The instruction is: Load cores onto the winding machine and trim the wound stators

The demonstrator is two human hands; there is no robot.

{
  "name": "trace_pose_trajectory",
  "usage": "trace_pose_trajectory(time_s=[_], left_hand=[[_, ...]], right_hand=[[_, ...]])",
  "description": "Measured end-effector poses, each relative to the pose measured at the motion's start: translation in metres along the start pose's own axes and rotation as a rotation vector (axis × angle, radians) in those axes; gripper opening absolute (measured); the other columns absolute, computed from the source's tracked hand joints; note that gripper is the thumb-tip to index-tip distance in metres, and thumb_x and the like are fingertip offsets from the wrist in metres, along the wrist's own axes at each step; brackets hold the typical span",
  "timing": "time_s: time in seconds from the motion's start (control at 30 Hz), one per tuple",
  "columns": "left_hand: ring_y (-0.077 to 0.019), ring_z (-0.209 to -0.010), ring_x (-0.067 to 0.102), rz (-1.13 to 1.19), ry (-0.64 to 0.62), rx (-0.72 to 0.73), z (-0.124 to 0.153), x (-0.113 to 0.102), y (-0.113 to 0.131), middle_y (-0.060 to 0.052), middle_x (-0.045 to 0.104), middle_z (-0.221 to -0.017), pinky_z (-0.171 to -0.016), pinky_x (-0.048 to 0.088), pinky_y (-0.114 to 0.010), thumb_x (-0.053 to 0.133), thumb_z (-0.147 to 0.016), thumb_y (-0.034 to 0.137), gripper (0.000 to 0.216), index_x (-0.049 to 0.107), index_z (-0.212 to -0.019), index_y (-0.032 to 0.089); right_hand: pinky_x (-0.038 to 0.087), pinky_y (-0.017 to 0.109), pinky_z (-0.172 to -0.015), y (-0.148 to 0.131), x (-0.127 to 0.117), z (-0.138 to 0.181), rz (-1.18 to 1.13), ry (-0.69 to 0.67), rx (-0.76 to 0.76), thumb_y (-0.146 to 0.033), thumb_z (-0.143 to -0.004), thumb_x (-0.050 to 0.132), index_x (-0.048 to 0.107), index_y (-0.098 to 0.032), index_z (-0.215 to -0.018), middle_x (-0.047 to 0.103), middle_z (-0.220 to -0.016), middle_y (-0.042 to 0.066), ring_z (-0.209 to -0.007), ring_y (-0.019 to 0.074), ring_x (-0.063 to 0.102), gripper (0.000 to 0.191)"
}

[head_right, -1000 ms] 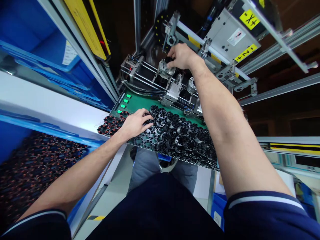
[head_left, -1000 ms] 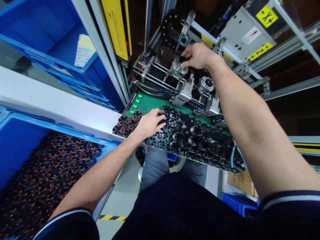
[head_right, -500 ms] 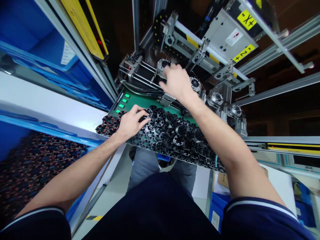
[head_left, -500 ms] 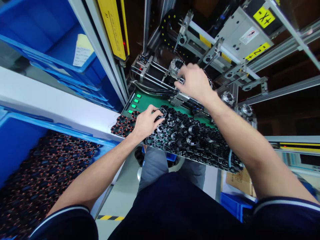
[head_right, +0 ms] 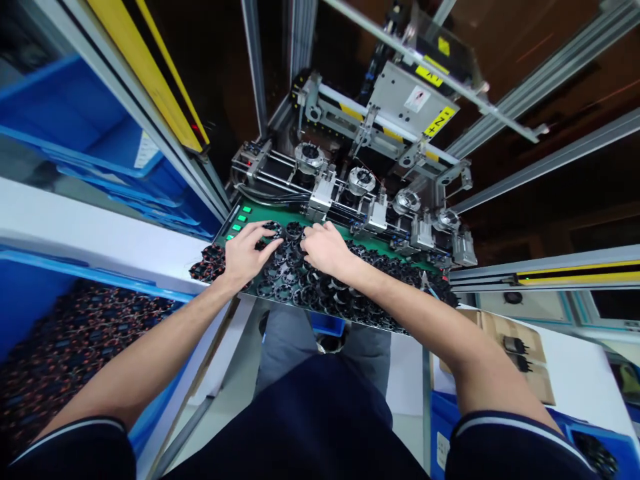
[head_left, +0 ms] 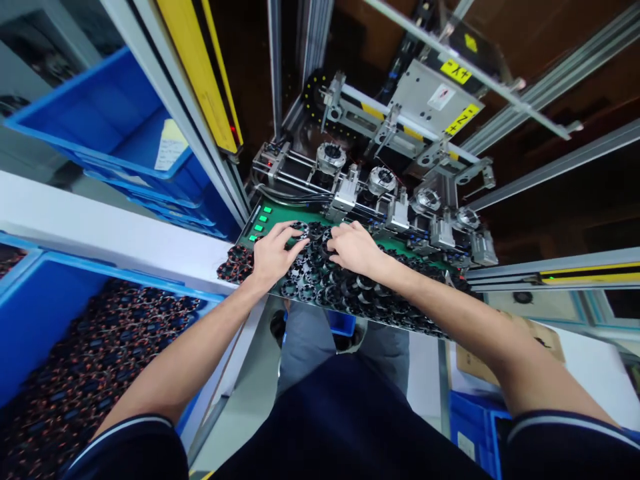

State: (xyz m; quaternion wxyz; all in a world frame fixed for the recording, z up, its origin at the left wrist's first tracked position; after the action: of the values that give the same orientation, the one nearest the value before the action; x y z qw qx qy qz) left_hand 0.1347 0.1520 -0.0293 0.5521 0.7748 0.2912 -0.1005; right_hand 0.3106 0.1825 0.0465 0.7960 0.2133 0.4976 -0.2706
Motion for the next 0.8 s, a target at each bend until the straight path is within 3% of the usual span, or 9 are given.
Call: trace_pose_trajectory(time_s=[0.1,0.2,0.27,0.33,0.43,0.57,0.67,0.73,0.8], left_hand=[[-0.0331,-0.129,0.085,0.020,0.105,-0.026,-0.003,-0.011,-0.003,-0.012,0.089,-0.132,-0.117,0.067,-0.045,0.085,-0.104,0.051,0.028,0.088,-0.108,0.024],[-0.0332,-0.121,0.086,0.107,0.195,-0.103,-0.005,-0.022,-0.007,-0.011,0.088,-0.119,-0.117,0.068,-0.049,0.090,-0.096,0.056,0.038,0.083,-0.112,0.023],[-0.0319,-0.118,0.086,0.181,0.253,-0.188,-0.007,-0.030,-0.007,-0.010,0.086,-0.117,-0.115,0.071,-0.049,0.098,-0.085,0.057,0.066,0.076,-0.136,0.023],[-0.0312,-0.116,0.085,0.231,0.287,-0.263,-0.012,-0.034,0.001,-0.008,0.085,-0.115,-0.117,0.071,-0.050,0.104,-0.075,0.058,0.098,0.066,-0.158,0.023],[-0.0327,-0.117,0.084,0.266,0.214,-0.309,-0.034,-0.021,0.039,-0.008,0.087,-0.116,-0.125,0.068,-0.056,0.107,-0.070,0.063,0.096,0.078,-0.153,0.024],[-0.0344,-0.118,0.084,0.316,-0.001,-0.153,-0.089,0.033,0.135,-0.008,0.091,-0.128,-0.119,0.070,-0.056,0.107,-0.072,0.068,0.075,0.091,-0.132,0.025],[-0.0320,-0.122,0.083,0.191,-0.145,0.109,-0.129,0.094,0.203,-0.008,0.090,-0.135,-0.118,0.069,-0.050,0.104,-0.084,0.063,0.060,0.091,-0.130,0.029],[-0.0321,-0.127,0.081,0.069,-0.196,0.236,-0.146,0.139,0.225,-0.009,0.089,-0.136,-0.122,0.065,-0.050,0.104,-0.086,0.053,0.054,0.091,-0.131,0.027],[-0.0321,-0.121,0.081,-0.043,-0.273,0.210,-0.155,0.183,0.219,-0.011,0.089,-0.133,-0.118,0.065,-0.049,0.104,-0.087,0.042,0.050,0.090,-0.131,0.023]], right_hand=[[0.056,0.055,-0.121,0.028,-0.033,0.066,-0.260,0.307,0.028,-0.036,-0.112,0.083,0.085,-0.019,-0.115,0.068,-0.163,0.019,-0.146,0.0388,0.066,0.017],[0.066,0.050,-0.112,0.081,-0.042,0.156,-0.594,0.579,0.092,-0.042,-0.115,0.076,0.074,-0.020,-0.109,0.072,-0.158,0.019,-0.130,0.0309,0.077,0.023],[0.071,0.040,-0.088,0.130,-0.028,0.219,-0.787,0.724,0.248,-0.054,-0.110,0.082,0.068,-0.023,-0.113,0.079,-0.139,0.016,-0.100,0.0237,0.080,0.034],[0.069,0.036,-0.074,0.179,-0.003,0.278,-0.899,0.873,0.467,-0.062,-0.094,0.097,0.067,-0.024,-0.128,0.081,-0.131,0.014,-0.083,0.0198,0.077,0.060],[0.067,0.035,-0.073,0.236,0.034,0.336,-0.905,0.989,0.698,-0.065,-0.078,0.103,0.074,-0.021,-0.137,0.083,-0.116,0.011,-0.076,0.0187,0.073,0.079],[0.064,0.039,-0.075,0.293,0.064,0.336,-0.896,0.979,0.757,-0.067,-0.076,0.098,0.085,-0.018,-0.131,0.076,-0.080,0.004,-0.068,0.0218,0.071,0.075],[0.068,0.047,-0.088,0.323,0.074,0.305,-0.864,1.007,0.701,-0.064,-0.077,0.098,0.087,-0.017,-0.129,0.077,-0.077,0.004,-0.072,0.0256,0.075,0.072],[0.069,0.051,-0.097,0.339,0.085,0.283,-0.884,1.015,0.690,-0.057,-0.077,0.097,0.085,-0.017,-0.123,0.078,-0.076,0.004,-0.075,0.0276,0.078,0.063],[0.069,0.055,-0.102,0.348,0.100,0.265,-0.914,0.974,0.688,-0.047,-0.076,0.095,0.083,-0.018,-0.115,0.075,-0.072,0.001,-0.072,0.0281,0.077,0.051]])
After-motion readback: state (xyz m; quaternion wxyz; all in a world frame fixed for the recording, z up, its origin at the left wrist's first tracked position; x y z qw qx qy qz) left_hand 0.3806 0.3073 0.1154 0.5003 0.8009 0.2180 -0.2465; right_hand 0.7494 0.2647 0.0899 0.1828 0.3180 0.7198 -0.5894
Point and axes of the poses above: each hand's wrist, its own z-axis away from the middle knuckle, its own x-axis out of the palm, y = z × x, the point moved 9 cm from there along -z, towards the middle knuckle
